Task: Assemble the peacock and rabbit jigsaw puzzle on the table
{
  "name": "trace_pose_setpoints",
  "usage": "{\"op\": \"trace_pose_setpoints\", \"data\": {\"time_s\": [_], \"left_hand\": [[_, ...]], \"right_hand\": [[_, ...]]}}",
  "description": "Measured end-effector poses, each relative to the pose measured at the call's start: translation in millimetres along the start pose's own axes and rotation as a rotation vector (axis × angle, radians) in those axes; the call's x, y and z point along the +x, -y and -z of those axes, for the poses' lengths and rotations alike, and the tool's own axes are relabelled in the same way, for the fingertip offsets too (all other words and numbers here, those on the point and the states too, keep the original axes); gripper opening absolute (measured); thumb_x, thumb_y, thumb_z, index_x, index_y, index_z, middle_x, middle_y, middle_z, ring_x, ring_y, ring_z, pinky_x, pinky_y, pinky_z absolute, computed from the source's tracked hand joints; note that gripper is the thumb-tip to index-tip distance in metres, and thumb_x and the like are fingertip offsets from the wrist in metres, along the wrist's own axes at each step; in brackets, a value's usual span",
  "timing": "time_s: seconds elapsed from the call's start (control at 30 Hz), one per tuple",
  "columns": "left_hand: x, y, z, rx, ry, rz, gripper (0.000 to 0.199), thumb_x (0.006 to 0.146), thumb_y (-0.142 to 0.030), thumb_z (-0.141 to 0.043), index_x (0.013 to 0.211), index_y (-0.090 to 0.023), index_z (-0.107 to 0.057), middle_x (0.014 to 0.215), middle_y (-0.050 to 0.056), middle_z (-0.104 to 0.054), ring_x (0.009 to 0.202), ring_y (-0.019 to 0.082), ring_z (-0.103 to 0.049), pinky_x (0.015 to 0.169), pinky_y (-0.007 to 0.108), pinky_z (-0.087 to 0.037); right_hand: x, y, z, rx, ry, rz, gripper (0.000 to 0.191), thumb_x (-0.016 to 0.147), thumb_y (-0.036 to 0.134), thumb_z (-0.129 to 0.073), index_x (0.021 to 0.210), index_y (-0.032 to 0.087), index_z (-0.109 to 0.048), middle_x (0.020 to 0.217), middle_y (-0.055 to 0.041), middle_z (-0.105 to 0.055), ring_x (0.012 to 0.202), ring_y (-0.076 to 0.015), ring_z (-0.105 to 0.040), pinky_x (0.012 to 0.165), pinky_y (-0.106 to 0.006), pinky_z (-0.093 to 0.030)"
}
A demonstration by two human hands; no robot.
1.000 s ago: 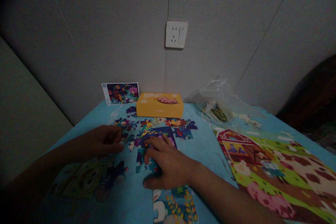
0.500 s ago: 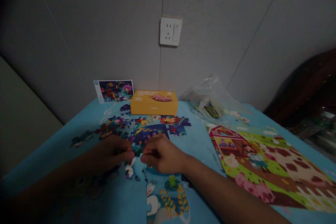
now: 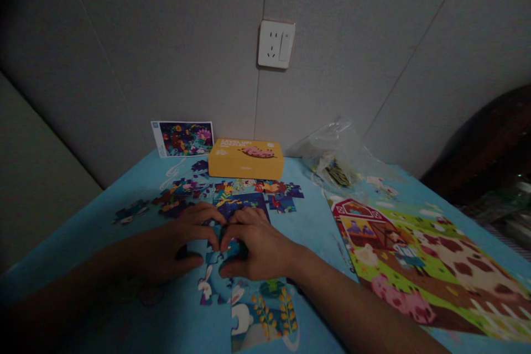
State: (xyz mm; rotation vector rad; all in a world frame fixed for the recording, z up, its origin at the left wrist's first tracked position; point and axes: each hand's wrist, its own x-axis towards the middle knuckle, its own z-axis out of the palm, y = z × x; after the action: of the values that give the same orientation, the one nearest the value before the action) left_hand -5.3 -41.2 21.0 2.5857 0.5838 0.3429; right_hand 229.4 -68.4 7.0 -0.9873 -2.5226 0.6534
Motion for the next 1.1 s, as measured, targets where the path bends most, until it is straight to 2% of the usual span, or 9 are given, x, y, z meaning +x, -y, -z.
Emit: {"op": "trace_pose_setpoints", "data": {"time_s": [0.2, 0.43, 0.7, 0.8, 0.87, 0.97, 1.03, 1.1], "left_hand": [[-2.1, -0.4, -0.5, -0.043, 0.020, -0.005, 0.016, 0.074, -0.027, -0.075, 0.088, -0.025, -0.069, 0.125, 0.003, -0.052, 0.125, 0.027, -0.041, 0.106, 0.040, -0.035], [-1.2, 2.5, -4.9, -0.076, 0.010, -0.004, 0.013, 0.073, -0.027, -0.078, 0.082, -0.024, -0.069, 0.123, 0.003, -0.052, 0.124, 0.025, -0.040, 0.105, 0.037, -0.035], [-1.2, -2.3, -3.5, -0.029, 0.034, 0.037, 0.020, 0.071, -0.022, -0.079, 0.089, -0.027, -0.071, 0.124, 0.002, -0.052, 0.126, 0.026, -0.040, 0.108, 0.039, -0.034], [-0.4, -4.5, -4.9, -0.023, 0.029, 0.024, 0.020, 0.072, -0.025, -0.078, 0.090, -0.026, -0.070, 0.125, 0.004, -0.051, 0.127, 0.027, -0.040, 0.108, 0.041, -0.034], [0.5, -7.1, -7.5, -0.018, 0.025, 0.018, 0.029, 0.070, -0.034, -0.080, 0.095, -0.026, -0.069, 0.127, 0.006, -0.050, 0.128, 0.030, -0.039, 0.108, 0.044, -0.034], [2.3, -12.9, -12.2, 0.007, 0.060, 0.009, 0.056, 0.063, -0.046, -0.083, 0.112, -0.025, -0.065, 0.133, 0.012, -0.047, 0.131, 0.036, -0.036, 0.109, 0.052, -0.032], [3.3, -16.6, -14.6, 0.022, 0.098, 0.003, 0.067, 0.062, -0.045, -0.083, 0.122, -0.026, -0.061, 0.139, 0.014, -0.043, 0.134, 0.039, -0.033, 0.111, 0.057, -0.028], [4.0, -19.3, -15.9, 0.035, 0.117, 0.005, 0.068, 0.063, -0.038, -0.082, 0.125, -0.028, -0.058, 0.145, 0.013, -0.039, 0.137, 0.039, -0.030, 0.113, 0.060, -0.021]], "right_hand": [[-0.4, -0.1, 0.4, -0.001, -0.007, -0.024, 0.040, 0.067, 0.046, -0.082, 0.096, 0.022, -0.067, 0.103, -0.0032, -0.055, 0.104, -0.0226, -0.048, 0.093, -0.037, -0.032], [1.0, -2.4, -0.8, 0.010, -0.013, -0.051, 0.039, 0.069, 0.049, -0.080, 0.095, 0.022, -0.068, 0.100, -0.0033, -0.056, 0.103, -0.0225, -0.048, 0.091, -0.036, -0.033], [2.0, -2.9, -1.5, -0.006, -0.017, -0.038, 0.040, 0.069, 0.049, -0.080, 0.095, 0.022, -0.068, 0.098, -0.0026, -0.055, 0.100, -0.0219, -0.049, 0.089, -0.036, -0.034], [2.2, -5.3, -2.5, -0.017, -0.030, -0.014, 0.037, 0.072, 0.047, -0.079, 0.095, 0.021, -0.067, 0.097, -0.0030, -0.056, 0.099, -0.0219, -0.049, 0.088, -0.036, -0.035], [2.3, -8.9, -1.3, -0.042, -0.052, -0.002, 0.027, 0.078, 0.040, -0.075, 0.093, 0.020, -0.066, 0.095, -0.0038, -0.057, 0.097, -0.0213, -0.049, 0.086, -0.035, -0.036], [1.7, -16.9, 3.8, -0.104, -0.112, -0.043, 0.012, 0.085, 0.028, -0.067, 0.087, 0.017, -0.065, 0.089, -0.0048, -0.057, 0.090, -0.0198, -0.051, 0.081, -0.033, -0.039], [1.1, -22.3, 8.1, -0.149, -0.146, -0.091, 0.011, 0.087, 0.026, -0.065, 0.085, 0.016, -0.064, 0.087, -0.0052, -0.057, 0.087, -0.0192, -0.052, 0.079, -0.032, -0.040], [0.8, -25.9, 11.5, -0.182, -0.167, -0.118, 0.012, 0.087, 0.028, -0.065, 0.085, 0.015, -0.064, 0.088, -0.0060, -0.058, 0.086, -0.0190, -0.053, 0.078, -0.031, -0.040]]}}
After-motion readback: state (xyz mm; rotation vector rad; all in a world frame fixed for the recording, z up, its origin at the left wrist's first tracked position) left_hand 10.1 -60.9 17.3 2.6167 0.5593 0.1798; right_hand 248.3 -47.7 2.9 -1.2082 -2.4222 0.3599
